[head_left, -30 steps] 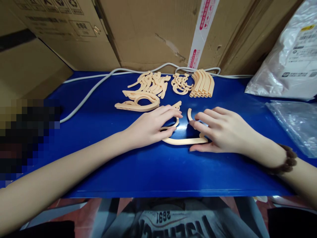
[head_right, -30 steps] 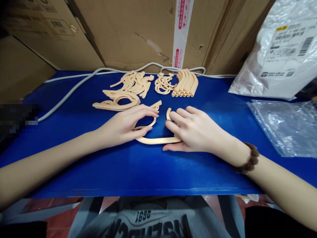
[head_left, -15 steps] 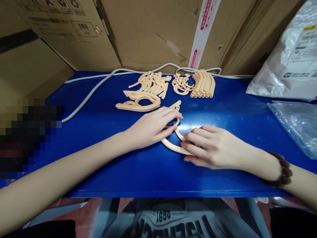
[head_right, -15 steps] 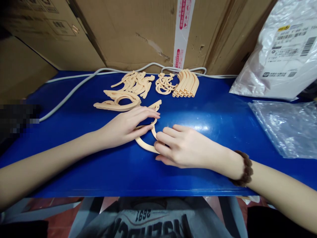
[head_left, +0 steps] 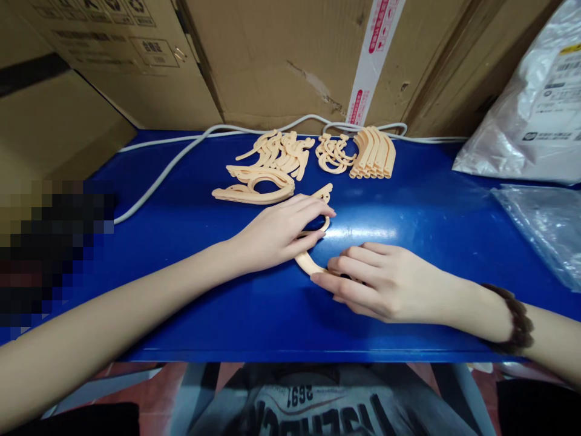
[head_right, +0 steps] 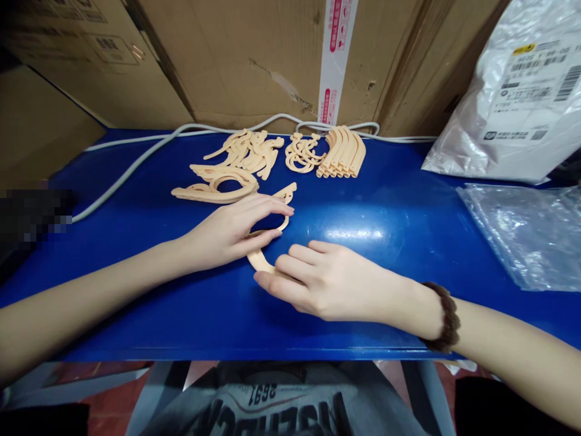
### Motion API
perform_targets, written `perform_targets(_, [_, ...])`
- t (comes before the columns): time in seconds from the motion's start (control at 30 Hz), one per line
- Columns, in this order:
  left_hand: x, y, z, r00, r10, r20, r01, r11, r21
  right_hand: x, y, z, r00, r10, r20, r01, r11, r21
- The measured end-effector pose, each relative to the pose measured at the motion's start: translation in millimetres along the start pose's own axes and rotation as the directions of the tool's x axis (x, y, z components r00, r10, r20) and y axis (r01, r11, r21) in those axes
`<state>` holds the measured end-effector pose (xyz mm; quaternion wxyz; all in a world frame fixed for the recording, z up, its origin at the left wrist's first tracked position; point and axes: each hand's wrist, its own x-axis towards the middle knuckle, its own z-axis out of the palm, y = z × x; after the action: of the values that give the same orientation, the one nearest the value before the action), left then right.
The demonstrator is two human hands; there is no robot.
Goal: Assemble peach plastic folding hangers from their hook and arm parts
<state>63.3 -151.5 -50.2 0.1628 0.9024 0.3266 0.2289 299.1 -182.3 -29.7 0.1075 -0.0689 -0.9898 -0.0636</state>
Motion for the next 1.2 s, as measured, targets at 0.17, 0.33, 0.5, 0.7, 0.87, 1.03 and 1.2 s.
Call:
perform_targets(0.17, [1,0,0.5,1.0,0.029,-0.005,-0.029,1.0,-0.003,0,6,1,0.999,0.051,-0.019,-0.05,0.998,0.047])
perform_targets(0.33, [1,-1,2.0,0.999,0.044,0.001,-0.044,0.999,0.021,-1,13,5,0.994,0.101,-0.039,-0.097,0.99,0.104])
perform_targets(0.5, [0,1,0.9,0.999,0.033,0.023,-0.033,0.999,0.008,-3,22,4,0.985,0.169,-0.044,-0.164,0.981,0.109])
perform_targets(0.7, [-2,-2,1.1,0.994,0.107,0.027,-0.108,0.993,0.041,-8,33,5,0.974,0.22,-0.05,-0.215,0.974,0.076])
perform_targets(0.87, [-3,-9,5.0,0.983,0.184,0.001,-0.183,0.978,0.098,-9,36,5,0.967,0.246,-0.072,-0.241,0.968,0.076])
perform_targets(1.03, [-2,-10,6.2,0.982,0.191,-0.012,-0.188,0.976,0.107,-8,36,2,0.959,0.268,-0.094,-0.27,0.963,-0.007])
perform_targets(1.2, [-1,-7,2.8,0.988,0.154,-0.003,-0.153,0.983,0.102,-10,36,2,0.951,0.287,-0.115,-0.297,0.952,-0.077])
